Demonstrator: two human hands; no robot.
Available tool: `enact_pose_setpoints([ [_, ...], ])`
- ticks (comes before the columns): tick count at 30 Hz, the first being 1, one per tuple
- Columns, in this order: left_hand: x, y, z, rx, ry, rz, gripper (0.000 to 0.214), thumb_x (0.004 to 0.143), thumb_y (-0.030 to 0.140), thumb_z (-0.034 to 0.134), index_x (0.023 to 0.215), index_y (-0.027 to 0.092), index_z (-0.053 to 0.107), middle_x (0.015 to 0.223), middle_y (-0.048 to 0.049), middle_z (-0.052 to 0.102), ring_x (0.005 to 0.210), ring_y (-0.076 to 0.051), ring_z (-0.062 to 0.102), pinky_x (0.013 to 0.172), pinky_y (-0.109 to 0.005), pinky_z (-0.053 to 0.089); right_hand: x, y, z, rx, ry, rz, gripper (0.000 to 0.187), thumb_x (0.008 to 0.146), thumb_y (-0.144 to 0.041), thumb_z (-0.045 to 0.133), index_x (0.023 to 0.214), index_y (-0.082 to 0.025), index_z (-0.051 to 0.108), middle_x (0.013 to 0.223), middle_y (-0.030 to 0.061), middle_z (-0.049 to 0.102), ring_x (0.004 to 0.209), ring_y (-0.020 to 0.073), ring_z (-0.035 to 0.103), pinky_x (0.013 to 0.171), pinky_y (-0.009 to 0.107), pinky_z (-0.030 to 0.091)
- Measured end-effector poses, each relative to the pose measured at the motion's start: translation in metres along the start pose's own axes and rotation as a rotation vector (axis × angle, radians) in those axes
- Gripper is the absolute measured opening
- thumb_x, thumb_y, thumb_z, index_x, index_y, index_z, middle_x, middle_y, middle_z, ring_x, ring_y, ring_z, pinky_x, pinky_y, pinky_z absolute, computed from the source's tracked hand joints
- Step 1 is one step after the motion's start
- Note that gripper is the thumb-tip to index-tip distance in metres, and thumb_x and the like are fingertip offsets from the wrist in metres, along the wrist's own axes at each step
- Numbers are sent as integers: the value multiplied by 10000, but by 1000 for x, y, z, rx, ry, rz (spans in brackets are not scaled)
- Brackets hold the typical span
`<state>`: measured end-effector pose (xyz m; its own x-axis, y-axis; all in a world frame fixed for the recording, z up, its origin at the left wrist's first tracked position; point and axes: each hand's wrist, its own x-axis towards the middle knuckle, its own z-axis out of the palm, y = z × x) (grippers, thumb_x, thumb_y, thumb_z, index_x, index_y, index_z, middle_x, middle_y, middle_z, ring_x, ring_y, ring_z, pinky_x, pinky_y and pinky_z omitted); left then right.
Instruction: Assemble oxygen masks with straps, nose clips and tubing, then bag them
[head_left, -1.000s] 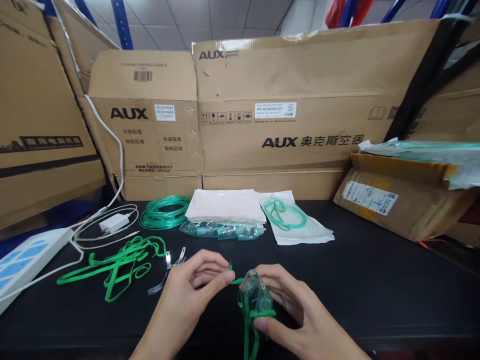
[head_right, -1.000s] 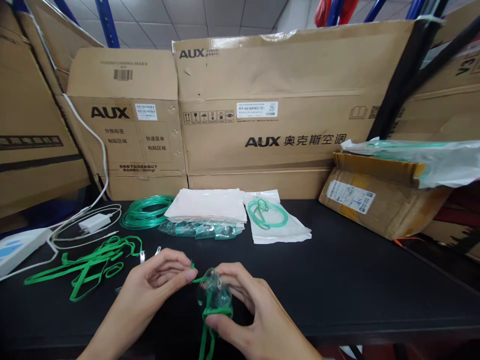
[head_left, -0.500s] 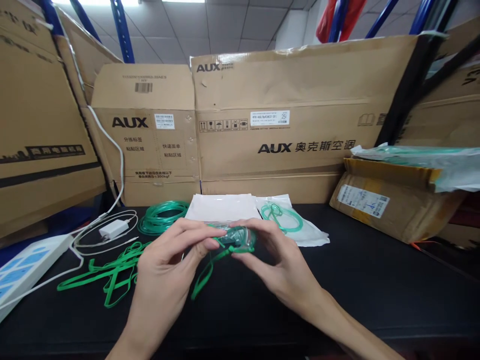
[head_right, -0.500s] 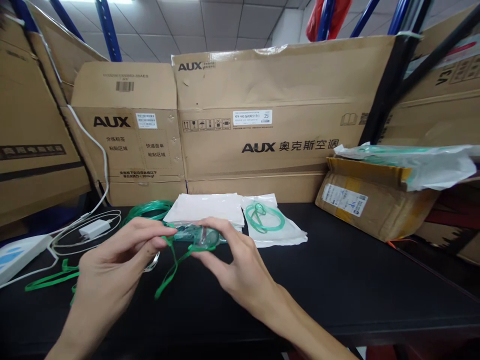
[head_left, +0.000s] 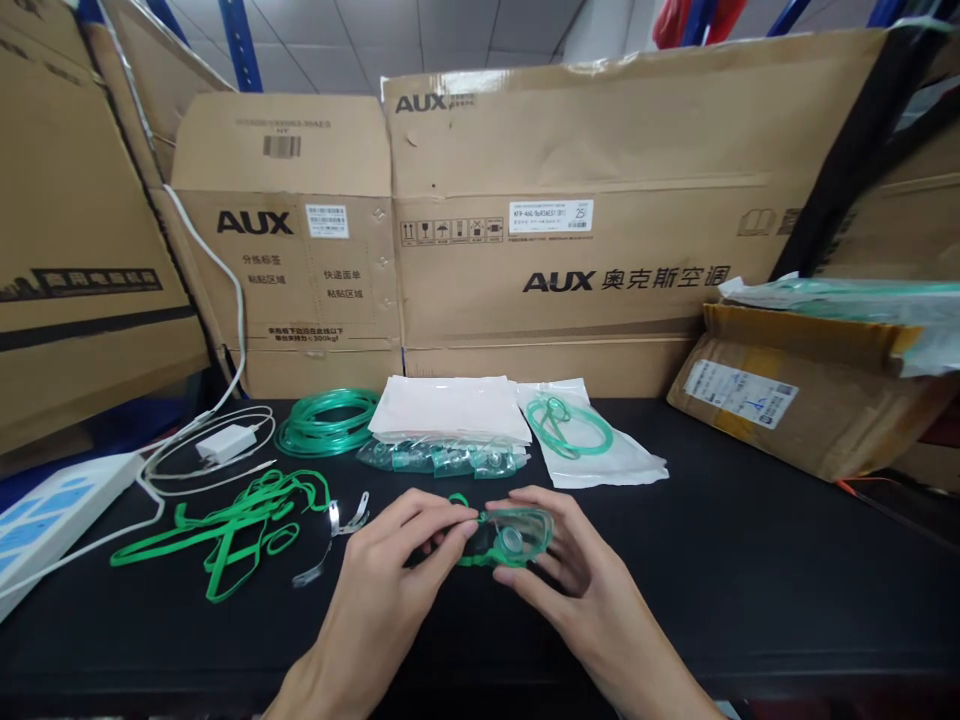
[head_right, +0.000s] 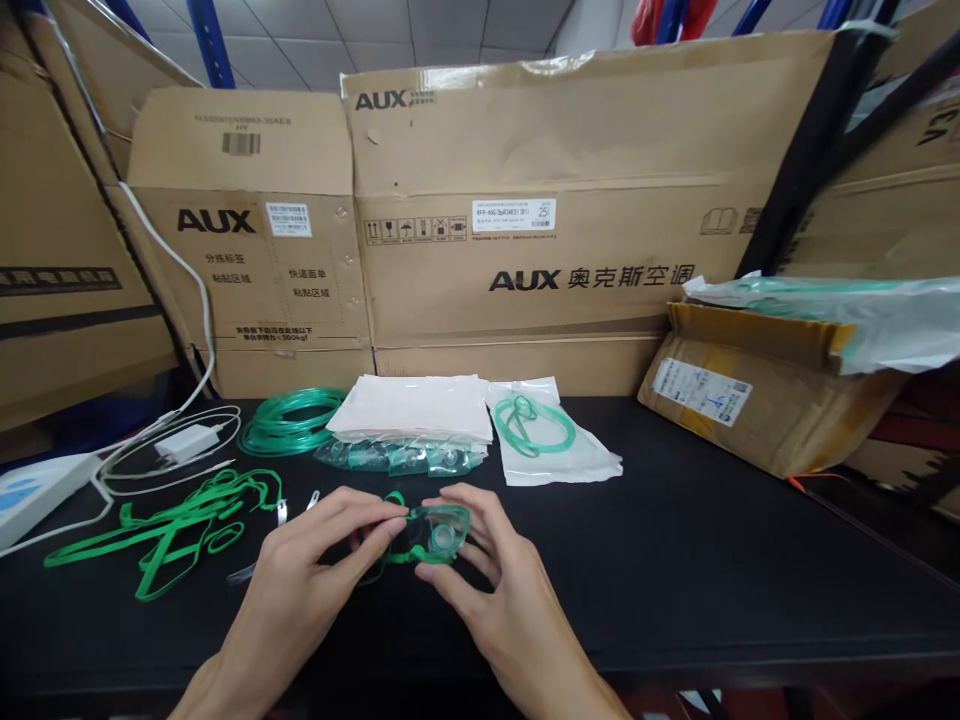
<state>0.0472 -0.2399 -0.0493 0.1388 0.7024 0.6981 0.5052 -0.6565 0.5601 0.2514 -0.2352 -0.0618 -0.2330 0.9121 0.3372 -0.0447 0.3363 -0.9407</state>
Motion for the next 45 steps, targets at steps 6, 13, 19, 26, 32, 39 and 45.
enact_pose_setpoints([
  [6,-1,-4,1,1,-1,46,164,988,107,701,1039,241,782,971,11,746,835,-134,732,730,-181,556,1,0,-2,-29,-57,0,383,836,-180,833,1164,-346,724,1151,-60,787,1087,159,773,993,229,619],
  [13,-7,-8,1,128,2,252,232,1046,128,633,1218,193,774,996,-45,737,887,-172,701,819,-251,575,0,4,-3,-200,-38,-108,441,845,-141,826,1203,-384,739,1185,-55,796,1076,196,784,939,256,652],
  [19,-3,-7,-4,126,-35,243,220,1073,217,612,1206,239,786,957,-24,749,817,-158,696,723,-237,574,-8,-2,-7,-209,-114,-88,591,861,-397,859,1414,-392,652,1375,28,754,1235,277,733,1072,389,598],
  [26,-3,-6,3,25,-106,300,179,1006,92,684,1120,202,768,962,-32,743,843,-179,630,753,-269,542,0,-5,-6,-272,-28,-153,173,966,-280,712,1078,-317,838,1124,40,830,1014,221,802,865,264,658],
  [32,-6,-8,5,-72,-159,69,281,926,55,777,1096,253,672,947,42,696,806,-134,623,762,-204,515,3,1,-5,-205,-44,-90,109,919,-260,740,933,-294,843,1147,47,790,1021,210,789,802,226,641],
  [39,-6,-5,3,-35,-349,-72,170,1000,137,704,1052,284,635,1000,48,687,894,-162,634,851,-273,477,2,-3,-6,-348,-40,-119,159,1009,-262,640,898,-268,754,1174,39,738,1064,190,743,859,229,578],
  [45,-6,3,2,148,-412,-121,276,1031,304,663,1295,360,606,794,60,593,795,-204,584,877,-376,471,-4,0,-3,-556,39,-329,146,1042,-179,572,956,-266,651,1154,35,713,1072,166,728,934,232,554],
])
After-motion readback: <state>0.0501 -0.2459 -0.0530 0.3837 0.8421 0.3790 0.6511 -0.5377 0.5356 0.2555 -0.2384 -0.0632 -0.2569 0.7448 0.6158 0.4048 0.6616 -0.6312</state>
